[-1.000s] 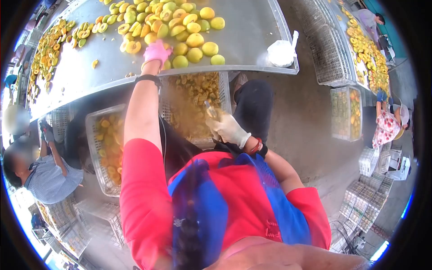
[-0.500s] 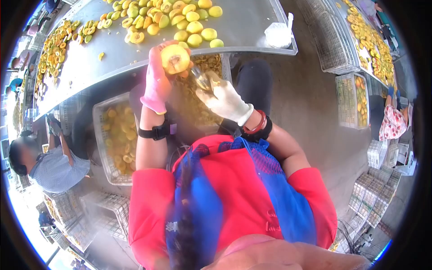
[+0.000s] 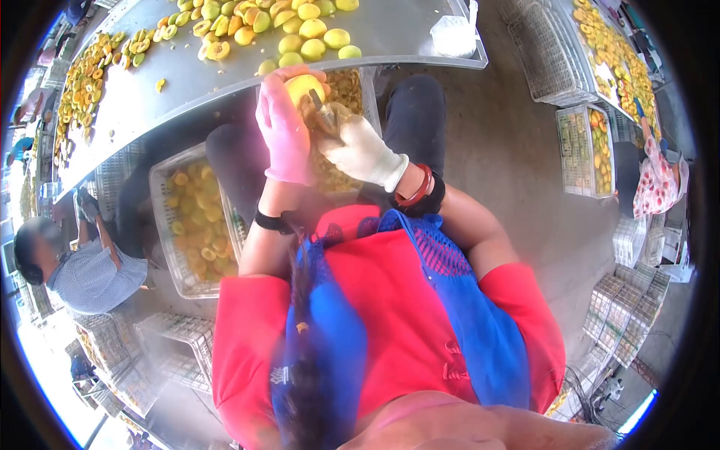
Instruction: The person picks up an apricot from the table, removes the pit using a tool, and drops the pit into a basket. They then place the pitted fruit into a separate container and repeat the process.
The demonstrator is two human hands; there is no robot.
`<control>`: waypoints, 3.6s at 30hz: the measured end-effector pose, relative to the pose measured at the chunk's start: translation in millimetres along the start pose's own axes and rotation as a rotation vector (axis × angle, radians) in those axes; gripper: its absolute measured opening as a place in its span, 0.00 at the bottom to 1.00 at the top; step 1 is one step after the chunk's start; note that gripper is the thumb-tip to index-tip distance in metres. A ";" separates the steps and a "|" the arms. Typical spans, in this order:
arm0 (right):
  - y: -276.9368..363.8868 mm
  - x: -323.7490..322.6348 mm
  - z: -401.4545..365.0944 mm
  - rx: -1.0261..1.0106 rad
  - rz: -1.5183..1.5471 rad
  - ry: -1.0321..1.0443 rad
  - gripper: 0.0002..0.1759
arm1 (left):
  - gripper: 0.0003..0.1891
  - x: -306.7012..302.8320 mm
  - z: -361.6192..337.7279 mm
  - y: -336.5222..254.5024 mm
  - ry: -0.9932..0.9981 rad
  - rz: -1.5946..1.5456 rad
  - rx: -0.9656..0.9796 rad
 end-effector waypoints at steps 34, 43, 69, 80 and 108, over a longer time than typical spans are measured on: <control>-15.7 -4.9 -11.6 0.606 0.373 0.436 0.12 | 0.31 0.9 -1.9 3.0 0.041 0.013 -0.084; -5.0 -7.5 -2.8 0.348 0.143 0.438 0.14 | 0.40 -4.9 -5.6 9.3 -0.053 0.062 0.062; -53.0 26.9 -45.3 0.284 0.030 0.443 0.12 | 0.36 -193.6 23.0 -70.2 -0.680 0.698 0.406; -106.8 23.0 -44.4 0.593 -0.060 0.391 0.13 | 0.28 -167.4 104.5 -21.1 -0.190 1.455 0.361; -42.9 -1.1 -10.4 0.182 0.066 0.045 0.11 | 0.28 -43.6 81.1 43.0 0.210 -0.038 -0.369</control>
Point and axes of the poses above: each hand's wrist, its own z-axis towards the middle knuckle, its own x-axis out of the palm, y = z × x, the point moved 5 cm from there along z, towards the middle knuckle, and after that the axes turned 15 degrees about -y, right-handed, at the moved point
